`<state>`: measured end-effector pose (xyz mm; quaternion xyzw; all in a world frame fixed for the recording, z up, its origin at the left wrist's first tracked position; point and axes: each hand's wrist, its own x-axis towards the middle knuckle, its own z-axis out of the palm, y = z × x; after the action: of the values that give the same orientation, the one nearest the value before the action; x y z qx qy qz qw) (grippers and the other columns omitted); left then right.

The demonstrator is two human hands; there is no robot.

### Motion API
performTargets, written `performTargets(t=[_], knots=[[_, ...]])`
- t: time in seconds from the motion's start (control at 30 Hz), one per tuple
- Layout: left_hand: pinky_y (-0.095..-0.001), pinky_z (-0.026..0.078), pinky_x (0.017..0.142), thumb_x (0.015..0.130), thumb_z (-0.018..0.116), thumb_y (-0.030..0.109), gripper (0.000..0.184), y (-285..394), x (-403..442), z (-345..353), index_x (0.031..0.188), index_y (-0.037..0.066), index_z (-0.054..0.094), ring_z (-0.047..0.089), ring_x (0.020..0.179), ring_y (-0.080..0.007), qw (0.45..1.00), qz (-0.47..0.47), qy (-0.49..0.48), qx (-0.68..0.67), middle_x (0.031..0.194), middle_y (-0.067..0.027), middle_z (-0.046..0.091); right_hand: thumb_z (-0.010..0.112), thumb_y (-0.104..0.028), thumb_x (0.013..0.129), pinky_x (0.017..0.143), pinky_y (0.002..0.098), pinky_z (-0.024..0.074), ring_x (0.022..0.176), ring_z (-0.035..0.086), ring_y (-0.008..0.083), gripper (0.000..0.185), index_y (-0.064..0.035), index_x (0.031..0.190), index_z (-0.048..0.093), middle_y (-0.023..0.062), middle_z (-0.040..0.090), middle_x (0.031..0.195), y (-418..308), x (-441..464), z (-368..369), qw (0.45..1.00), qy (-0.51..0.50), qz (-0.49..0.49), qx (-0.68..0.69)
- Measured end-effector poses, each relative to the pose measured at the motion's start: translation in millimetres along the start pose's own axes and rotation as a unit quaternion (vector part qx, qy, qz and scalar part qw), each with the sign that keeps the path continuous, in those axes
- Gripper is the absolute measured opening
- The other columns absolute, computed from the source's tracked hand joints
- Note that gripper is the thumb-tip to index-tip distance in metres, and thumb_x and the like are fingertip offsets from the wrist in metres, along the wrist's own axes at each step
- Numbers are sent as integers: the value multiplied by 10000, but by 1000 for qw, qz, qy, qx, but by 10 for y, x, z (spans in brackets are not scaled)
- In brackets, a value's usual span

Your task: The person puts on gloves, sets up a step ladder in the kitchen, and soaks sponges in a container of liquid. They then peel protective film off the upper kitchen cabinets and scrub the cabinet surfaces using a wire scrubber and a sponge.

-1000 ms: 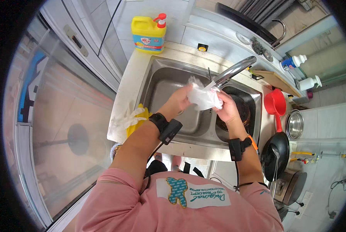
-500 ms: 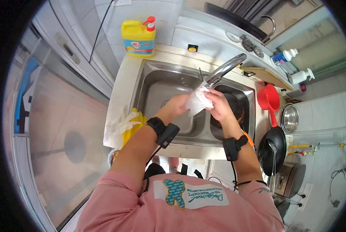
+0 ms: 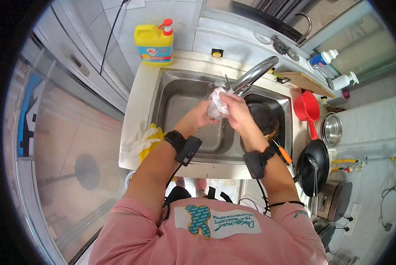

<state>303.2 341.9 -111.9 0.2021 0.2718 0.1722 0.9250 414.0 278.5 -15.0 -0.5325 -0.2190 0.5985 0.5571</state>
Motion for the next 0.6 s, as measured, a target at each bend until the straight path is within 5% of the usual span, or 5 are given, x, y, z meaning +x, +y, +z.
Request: performTargets(t=[0.1, 0.17, 0.2, 0.27, 0.6], knots=[[-478, 431, 882, 863, 523, 243, 317, -68, 243, -356, 1140, 90, 504, 545, 1021, -288, 995, 30, 91, 3, 1105, -118, 564, 612, -160, 826, 588, 273, 456, 739, 580, 118, 234, -16, 1009, 597, 37, 620, 878, -54, -221, -61, 1000, -14, -5, 4], [-418, 460, 868, 843, 543, 130, 286, -312, 732, -1044, 1113, 41, 507, 571, 970, -266, 898, 292, -49, 326, 1087, -111, 571, 610, -137, 823, 593, 266, 455, 753, 583, 119, 239, -5, 1021, 593, 40, 623, 894, -33, -298, -238, 999, -43, 19, -6], [-418, 460, 868, 843, 543, 130, 286, -236, 592, -870, 1113, 41, 507, 571, 970, -266, 898, 293, -46, 325, 1087, -111, 571, 601, -124, 826, 611, 252, 454, 771, 585, 111, 231, 4, 1019, 596, 40, 627, 906, -21, -347, -300, 998, -52, 21, -8], [-377, 478, 849, 828, 528, 43, 272, 16, 105, -268, 1098, 21, 511, 583, 946, -248, 989, 33, 99, -109, 1066, -115, 578, 597, -126, 830, 630, 245, 453, 776, 586, 108, 231, 10, 1017, 598, 42, 630, 909, -2, -436, -369, 996, -82, 21, -24], [-386, 490, 812, 796, 479, -38, 354, -132, 4, -479, 1139, 46, 466, 585, 934, -255, 980, 160, 110, 36, 1063, -139, 556, 580, -151, 856, 680, 218, 415, 750, 519, 59, 225, -5, 1021, 622, -15, 609, 851, 316, -662, -431, 972, -137, -22, -189]])
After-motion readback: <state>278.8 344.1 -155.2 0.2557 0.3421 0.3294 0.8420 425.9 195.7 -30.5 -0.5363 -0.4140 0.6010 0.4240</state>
